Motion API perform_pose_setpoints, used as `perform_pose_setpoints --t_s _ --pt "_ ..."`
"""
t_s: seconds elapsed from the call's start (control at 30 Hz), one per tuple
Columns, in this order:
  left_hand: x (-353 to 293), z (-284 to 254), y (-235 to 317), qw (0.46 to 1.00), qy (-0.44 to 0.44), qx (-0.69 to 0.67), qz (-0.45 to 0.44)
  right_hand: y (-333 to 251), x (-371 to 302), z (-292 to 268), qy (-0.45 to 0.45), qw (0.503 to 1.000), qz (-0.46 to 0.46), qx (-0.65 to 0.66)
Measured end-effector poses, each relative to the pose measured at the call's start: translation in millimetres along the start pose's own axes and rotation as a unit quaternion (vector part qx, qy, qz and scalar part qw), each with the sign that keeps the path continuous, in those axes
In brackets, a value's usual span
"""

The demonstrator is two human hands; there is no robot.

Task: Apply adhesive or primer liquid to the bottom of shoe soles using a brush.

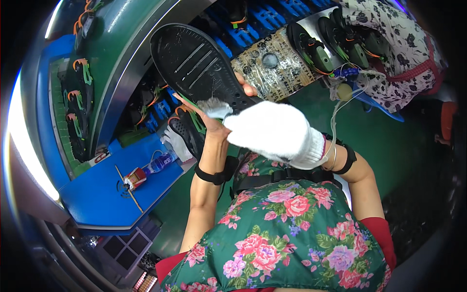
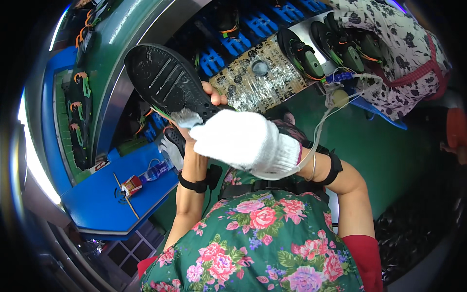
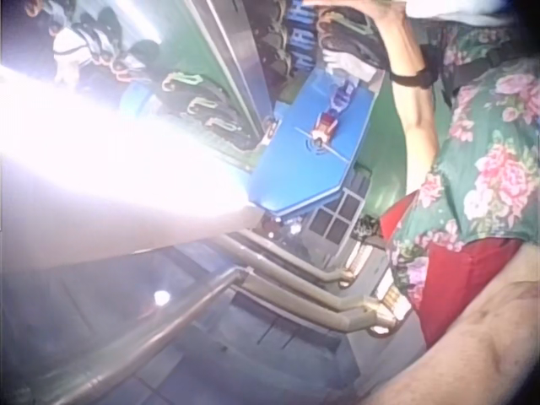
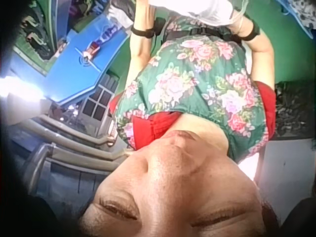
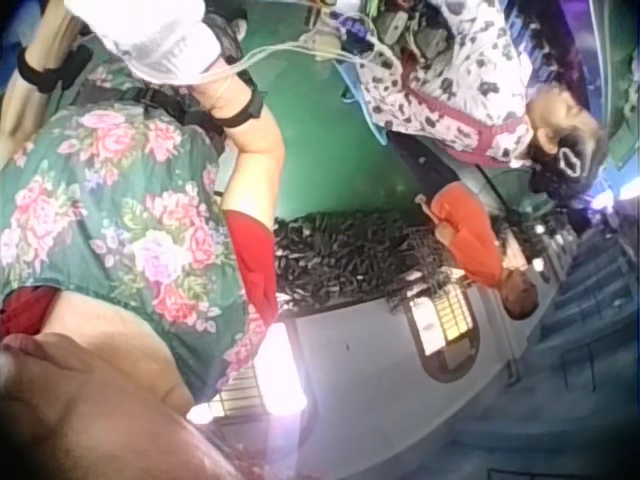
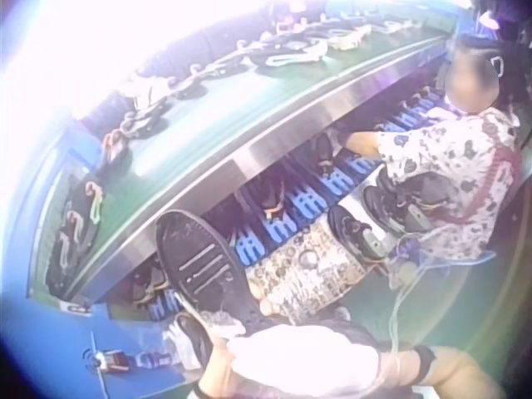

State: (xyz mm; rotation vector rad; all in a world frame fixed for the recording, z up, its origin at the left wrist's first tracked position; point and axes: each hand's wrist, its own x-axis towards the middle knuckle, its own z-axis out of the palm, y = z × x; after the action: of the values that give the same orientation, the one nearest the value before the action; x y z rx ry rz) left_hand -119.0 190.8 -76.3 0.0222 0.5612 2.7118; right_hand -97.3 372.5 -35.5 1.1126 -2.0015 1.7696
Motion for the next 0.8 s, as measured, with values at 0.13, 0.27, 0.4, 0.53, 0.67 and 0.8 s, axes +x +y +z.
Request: perform_pose_setpoints --t_s 0.13,0.27,0.4,0.53,0.67,0.8 --pt "5.2 6.8 1.1 0.995 -0.038 0.028 0.087 4.5 2.0 -16.3 0.0 0.998 0.018 0.064" --pt "7.6 3.7 8.6 0.997 -0.008 0.024 0.069 1.6 -6.1 -8.1 0.022 0.999 -0.022 -0.022" --pt "9.9 11.4 11.3 0.993 -0.069 0.041 0.081 -3.7 0.2 -20.9 0.001 0.995 0.066 0.071" --pt "8.7 1.5 16.9 0.995 -0.039 0.05 0.071 3.7 -9.8 -15.5 0.018 1.0 -0.002 -0.005" --pt "11.9 0.4 21.8 0.991 -0.081 0.085 0.062 -1.7 -9.0 -18.0 0.016 0.994 0.07 0.082" --pt "9.5 -3.4 30.2 0.986 -0.063 0.12 0.096 -3.1 -10.7 -20.2 0.03 0.995 0.08 0.045"
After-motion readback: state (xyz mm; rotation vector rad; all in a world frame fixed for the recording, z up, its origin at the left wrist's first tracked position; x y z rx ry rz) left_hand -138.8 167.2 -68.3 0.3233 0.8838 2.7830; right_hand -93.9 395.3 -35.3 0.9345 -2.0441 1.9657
